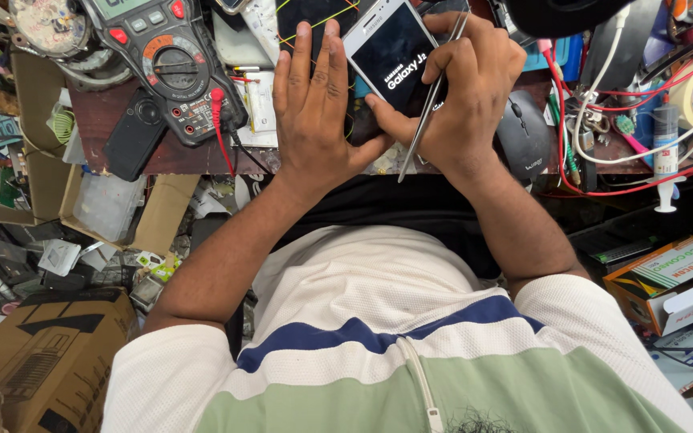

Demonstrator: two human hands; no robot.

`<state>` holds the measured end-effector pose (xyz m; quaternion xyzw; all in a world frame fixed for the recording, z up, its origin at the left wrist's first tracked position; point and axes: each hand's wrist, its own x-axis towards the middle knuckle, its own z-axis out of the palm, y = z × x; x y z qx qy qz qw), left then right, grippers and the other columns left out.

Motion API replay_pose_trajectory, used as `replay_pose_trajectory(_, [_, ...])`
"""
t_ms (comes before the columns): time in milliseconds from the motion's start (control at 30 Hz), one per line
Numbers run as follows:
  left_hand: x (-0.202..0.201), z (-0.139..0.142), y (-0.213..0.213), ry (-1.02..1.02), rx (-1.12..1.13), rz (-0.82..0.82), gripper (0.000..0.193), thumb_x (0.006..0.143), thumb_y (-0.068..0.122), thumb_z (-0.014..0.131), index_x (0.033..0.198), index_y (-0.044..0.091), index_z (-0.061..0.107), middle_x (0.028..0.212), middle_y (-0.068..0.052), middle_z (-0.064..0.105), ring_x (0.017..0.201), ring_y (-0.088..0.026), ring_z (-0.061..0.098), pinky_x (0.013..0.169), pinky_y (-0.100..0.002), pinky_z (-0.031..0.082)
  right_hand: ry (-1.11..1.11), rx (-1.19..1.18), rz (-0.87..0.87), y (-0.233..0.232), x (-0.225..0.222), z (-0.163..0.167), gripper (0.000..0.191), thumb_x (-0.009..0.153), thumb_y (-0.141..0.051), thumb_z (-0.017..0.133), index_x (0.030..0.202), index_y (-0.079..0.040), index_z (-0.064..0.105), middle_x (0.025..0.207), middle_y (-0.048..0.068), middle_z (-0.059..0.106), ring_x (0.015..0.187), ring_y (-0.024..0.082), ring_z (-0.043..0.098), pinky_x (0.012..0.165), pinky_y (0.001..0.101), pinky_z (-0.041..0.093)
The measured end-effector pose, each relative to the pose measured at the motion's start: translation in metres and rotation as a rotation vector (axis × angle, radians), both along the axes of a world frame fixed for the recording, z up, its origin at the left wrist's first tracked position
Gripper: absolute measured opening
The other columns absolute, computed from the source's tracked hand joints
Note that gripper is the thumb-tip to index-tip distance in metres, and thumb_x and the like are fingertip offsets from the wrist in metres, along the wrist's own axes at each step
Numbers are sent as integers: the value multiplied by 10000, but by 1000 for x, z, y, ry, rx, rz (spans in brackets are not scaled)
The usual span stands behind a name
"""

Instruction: The person sits at a cluttered repair workbench and pries open a Samsung smartphone using a metal pry tool. They work on the internal board with tweezers, reattach the back cover, and power the phone on, tapping the screen as it boots to the home screen.

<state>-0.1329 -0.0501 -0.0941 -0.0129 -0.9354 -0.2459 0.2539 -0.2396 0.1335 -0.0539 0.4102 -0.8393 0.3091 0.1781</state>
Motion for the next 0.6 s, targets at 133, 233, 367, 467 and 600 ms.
replay_pose_trajectory(133, [0, -1, 0, -4, -4, 4, 1076, 965, 492, 865, 1632, -46, 214, 1667, -233, 345, 1594, -419, 257, 1324, -575, 189, -9, -13, -8, -1, 0, -1, 563, 855, -416, 972, 1032, -104, 538, 1300, 98, 583, 1188, 255, 491, 991, 437, 297])
replay_pose_trajectory(233, [-1, -3, 0, 5, -5, 4, 1078, 967, 507, 868, 1630, -43, 219, 1663, -232, 344, 1590, -419, 258, 1321, -577, 189, 0, -6, -29, -1, 1, -2, 568, 845, -436, 968, 1031, -105, 545, 1261, 108, 568, 1173, 261, 485, 1009, 453, 293])
replay_pose_trajectory(367, [-1, -4, 0, 9, -5, 7, 1068, 968, 489, 869, 1633, -40, 221, 1667, -226, 343, 1593, -417, 257, 1324, -571, 190, -9, -11, -41, -1, 3, -3, 569, 842, -442, 967, 1032, -108, 548, 1263, 110, 558, 1179, 264, 480, 996, 438, 293])
replay_pose_trajectory(467, [0, -4, -1, 14, 3, 5, 1059, 948, 468, 846, 1638, -36, 221, 1677, -217, 341, 1605, -416, 249, 1292, -541, 183, -6, -12, -37, -2, 5, -2, 564, 842, -429, 969, 1022, -110, 540, 1281, 107, 566, 1186, 265, 490, 989, 434, 290])
replay_pose_trajectory(600, [-1, -4, 0, 11, 6, 5, 1052, 956, 457, 854, 1633, -44, 223, 1674, -217, 342, 1600, -417, 251, 1316, -561, 184, -19, -14, -11, -2, 3, 1, 554, 857, -398, 960, 1020, -108, 516, 1326, 96, 587, 1153, 257, 523, 994, 430, 297])
